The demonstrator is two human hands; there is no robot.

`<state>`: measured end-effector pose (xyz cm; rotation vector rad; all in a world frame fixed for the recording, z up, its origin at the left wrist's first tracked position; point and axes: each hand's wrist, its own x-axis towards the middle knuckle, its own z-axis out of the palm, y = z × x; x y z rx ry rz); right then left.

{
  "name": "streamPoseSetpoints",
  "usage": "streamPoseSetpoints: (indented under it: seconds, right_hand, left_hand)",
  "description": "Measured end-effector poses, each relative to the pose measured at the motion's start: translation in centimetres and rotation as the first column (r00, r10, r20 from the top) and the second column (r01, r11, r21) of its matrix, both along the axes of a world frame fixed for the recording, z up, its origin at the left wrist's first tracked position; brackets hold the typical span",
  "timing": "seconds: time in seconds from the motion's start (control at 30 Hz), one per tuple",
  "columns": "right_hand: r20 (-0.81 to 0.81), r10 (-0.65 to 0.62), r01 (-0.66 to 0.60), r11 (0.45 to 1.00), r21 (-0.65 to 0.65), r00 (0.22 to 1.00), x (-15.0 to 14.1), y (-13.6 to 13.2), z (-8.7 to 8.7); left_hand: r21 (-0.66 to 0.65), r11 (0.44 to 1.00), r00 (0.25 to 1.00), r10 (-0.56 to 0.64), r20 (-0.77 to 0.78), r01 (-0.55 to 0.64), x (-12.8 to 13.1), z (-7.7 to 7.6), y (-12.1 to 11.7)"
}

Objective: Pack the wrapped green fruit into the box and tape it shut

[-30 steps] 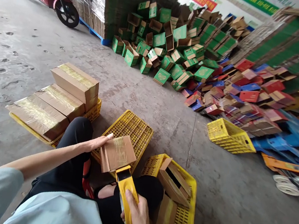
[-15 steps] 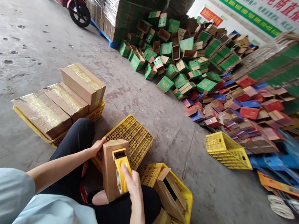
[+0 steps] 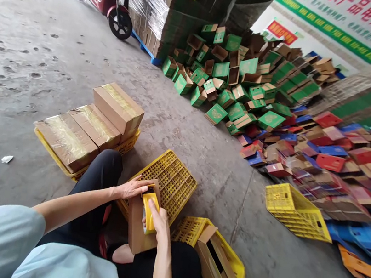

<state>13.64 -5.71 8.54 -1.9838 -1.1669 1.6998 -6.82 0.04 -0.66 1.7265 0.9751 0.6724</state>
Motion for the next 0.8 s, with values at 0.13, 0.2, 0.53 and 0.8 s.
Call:
streamPoseSetpoints:
  seconds: [0.13, 0.2, 0.53, 0.8]
  right_hand:
    - [0.008, 0.001, 0.0, 1.0, -0.02, 1.0, -0.1, -0.4, -0.1]
    - [-0.005, -0.004, 0.004, 1.0, -0.006, 1.0, 0.3, -0.9, -0.1]
    - [0.03, -0.051, 0.052, 0.999, -0.017, 0.998, 1.4, -3.5, -0.2]
    - [-0.045, -0.089, 0.087, 0.994, -0.059, 0.995, 2.1, -3.7, -1.3]
  left_hand:
    - [-0.018, 0.999, 0.998, -0.042, 0.057, 0.043, -0.9, 0.3, 0.1]
    - [-0.049, 0.998, 0.995, -0.043, 0.095, 0.048, -0.9, 0.6, 0.2]
    - [-0.073, 0.992, 0.99, -0.09, 0.106, 0.098, 0.0, 0.7, -0.8]
    - [0.01, 0.993, 0.992, -0.121, 0.035, 0.121, 0.3, 0.8, -1.8]
